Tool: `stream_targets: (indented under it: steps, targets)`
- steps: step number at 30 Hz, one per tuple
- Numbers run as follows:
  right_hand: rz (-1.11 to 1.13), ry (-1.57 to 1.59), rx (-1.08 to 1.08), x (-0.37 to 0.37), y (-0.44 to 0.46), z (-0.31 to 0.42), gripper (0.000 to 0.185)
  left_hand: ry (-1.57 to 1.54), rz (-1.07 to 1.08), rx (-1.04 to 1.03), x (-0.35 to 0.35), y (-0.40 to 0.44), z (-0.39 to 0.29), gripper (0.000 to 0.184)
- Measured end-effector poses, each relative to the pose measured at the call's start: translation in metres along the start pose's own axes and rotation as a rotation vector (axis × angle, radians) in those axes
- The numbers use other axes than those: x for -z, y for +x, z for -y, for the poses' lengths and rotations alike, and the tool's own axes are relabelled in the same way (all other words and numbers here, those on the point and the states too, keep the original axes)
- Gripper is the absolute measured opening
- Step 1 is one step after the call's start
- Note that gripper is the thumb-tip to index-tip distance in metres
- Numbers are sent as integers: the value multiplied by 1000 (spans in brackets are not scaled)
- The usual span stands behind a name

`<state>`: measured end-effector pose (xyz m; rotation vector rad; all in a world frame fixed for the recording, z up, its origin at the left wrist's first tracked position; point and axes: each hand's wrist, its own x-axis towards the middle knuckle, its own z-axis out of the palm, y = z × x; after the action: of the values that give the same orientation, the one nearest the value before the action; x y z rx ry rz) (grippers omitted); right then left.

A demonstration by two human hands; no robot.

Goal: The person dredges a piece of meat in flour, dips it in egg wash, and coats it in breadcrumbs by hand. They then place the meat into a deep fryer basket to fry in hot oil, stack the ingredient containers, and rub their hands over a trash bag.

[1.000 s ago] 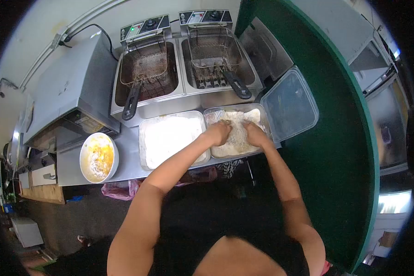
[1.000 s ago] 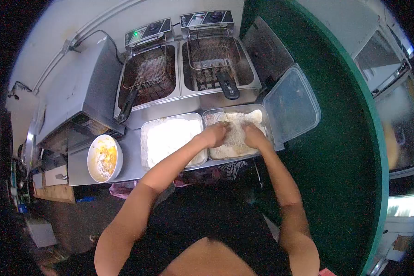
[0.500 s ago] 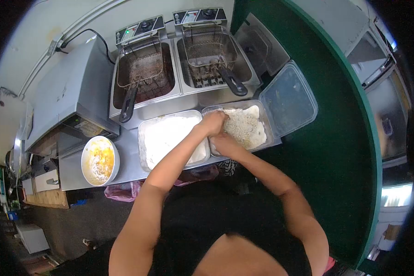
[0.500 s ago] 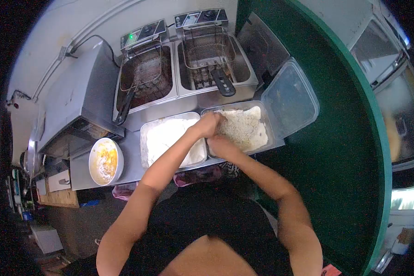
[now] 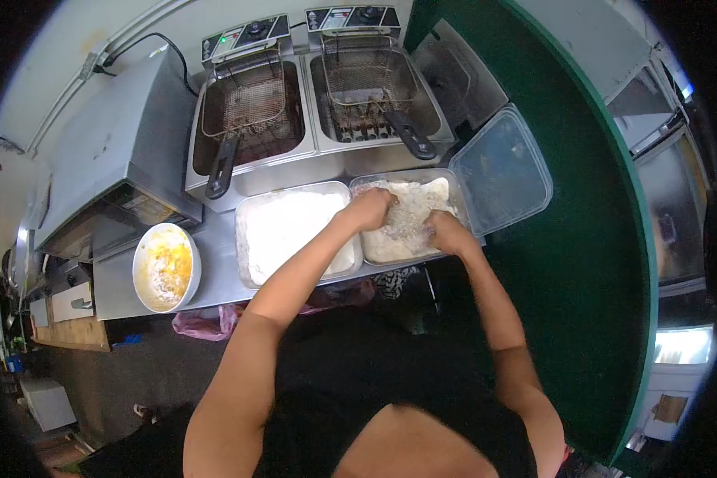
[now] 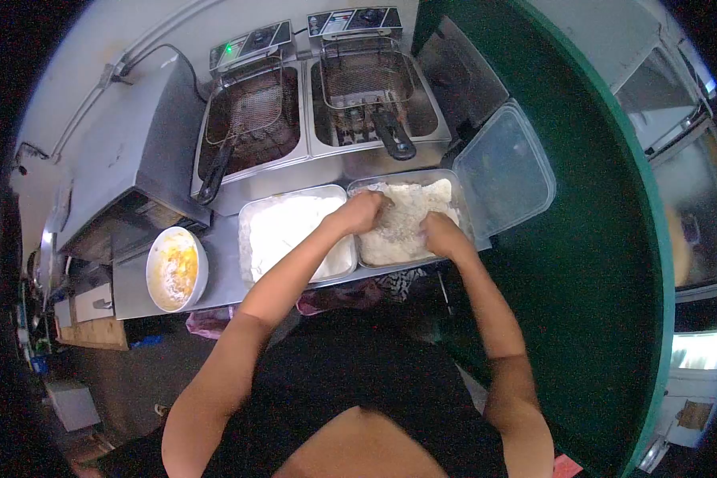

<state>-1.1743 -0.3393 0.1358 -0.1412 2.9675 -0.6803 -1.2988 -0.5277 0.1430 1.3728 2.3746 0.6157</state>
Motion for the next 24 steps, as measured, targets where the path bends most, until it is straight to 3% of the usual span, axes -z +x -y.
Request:
stream_targets:
  steps: [3,9,12,14,15,17,18,21,24]
  targets:
    - [-10,43,-246,-5,-4,9,19,7,30,-3,0,1,-1,38]
    - [-110,-40,-65,-29,-12,23,14,42,23,6,2,2,1,37]
    - [-7,-55,-199,-17,-16,20,11,82,3,38,5,0,6,35]
    - [-120,-9,-160,-12,-18,27,10,80,27,92,9,-4,4,34]
    - [-177,14,-141,-10,-20,29,10,101,56,60,5,-3,2,38]
    - [-60,-39,-114,-32,-17,16,10,145,113,-6,-19,-1,3,45]
    - [0,-66,-100,-33,-15,19,11,162,53,-206,-24,-8,0,46]
    - [-13,47,-223,-18,-9,16,20,188,218,-166,-18,-11,-12,43]
    - [-254,-57,-141,-20,7,13,47,192,54,-87,-26,-4,-6,51]
